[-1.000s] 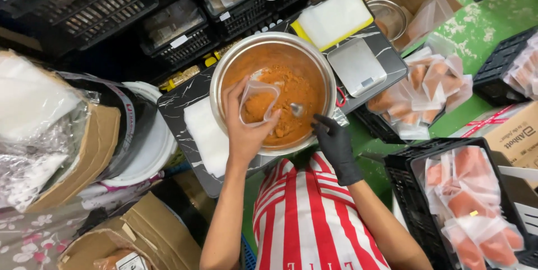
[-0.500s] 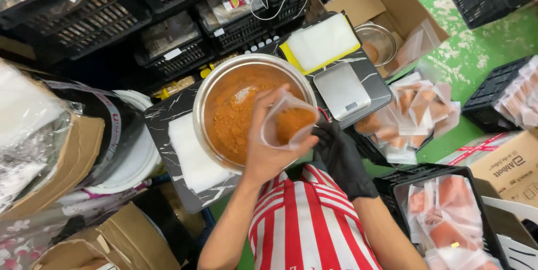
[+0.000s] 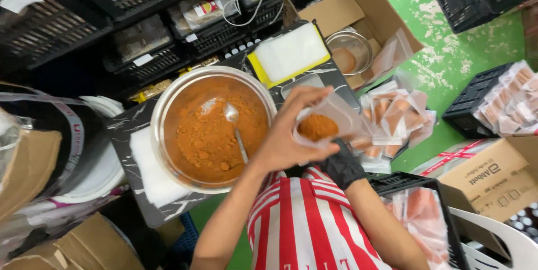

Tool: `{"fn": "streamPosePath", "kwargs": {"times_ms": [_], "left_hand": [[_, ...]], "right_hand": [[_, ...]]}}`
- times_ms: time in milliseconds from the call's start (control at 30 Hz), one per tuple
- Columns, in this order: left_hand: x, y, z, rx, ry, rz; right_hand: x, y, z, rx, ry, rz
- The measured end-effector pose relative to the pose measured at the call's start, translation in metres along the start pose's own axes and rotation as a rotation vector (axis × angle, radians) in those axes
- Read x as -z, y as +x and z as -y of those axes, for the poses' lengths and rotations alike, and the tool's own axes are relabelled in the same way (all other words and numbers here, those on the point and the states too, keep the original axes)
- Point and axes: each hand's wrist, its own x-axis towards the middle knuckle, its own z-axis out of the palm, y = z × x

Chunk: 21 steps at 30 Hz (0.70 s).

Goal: The person fills plastic bags with an orange powder using a spoon and a small container, then places the bags on a digital scale in a packaging line.

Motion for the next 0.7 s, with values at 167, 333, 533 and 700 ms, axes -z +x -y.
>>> {"fn": "streamPosePath", "kwargs": {"times_ms": [167, 333, 533, 700], "left_hand": [[-0.013, 0.032, 0.051, -0.02, 0.079, -0.113], [-0.035, 0.024, 0.156, 0.004, 0.239, -0.295], [-0.032, -0.002, 0.217, 0.274, 0.337, -0.267], [-0.03, 0.003, 0.179, 0.345, 0.35, -0.129]], "right_hand": [[0.021, 0.012, 0.026, -0.015, -0.004, -0.016], [0.099, 0.039, 0.047, 0.0, -0.177, -0.07], [0.159, 0.055, 0.057, -0.025, -0.184, -0.134], [0.147, 0.055, 0.071, -0.066, -0.175, -0.103]]}}
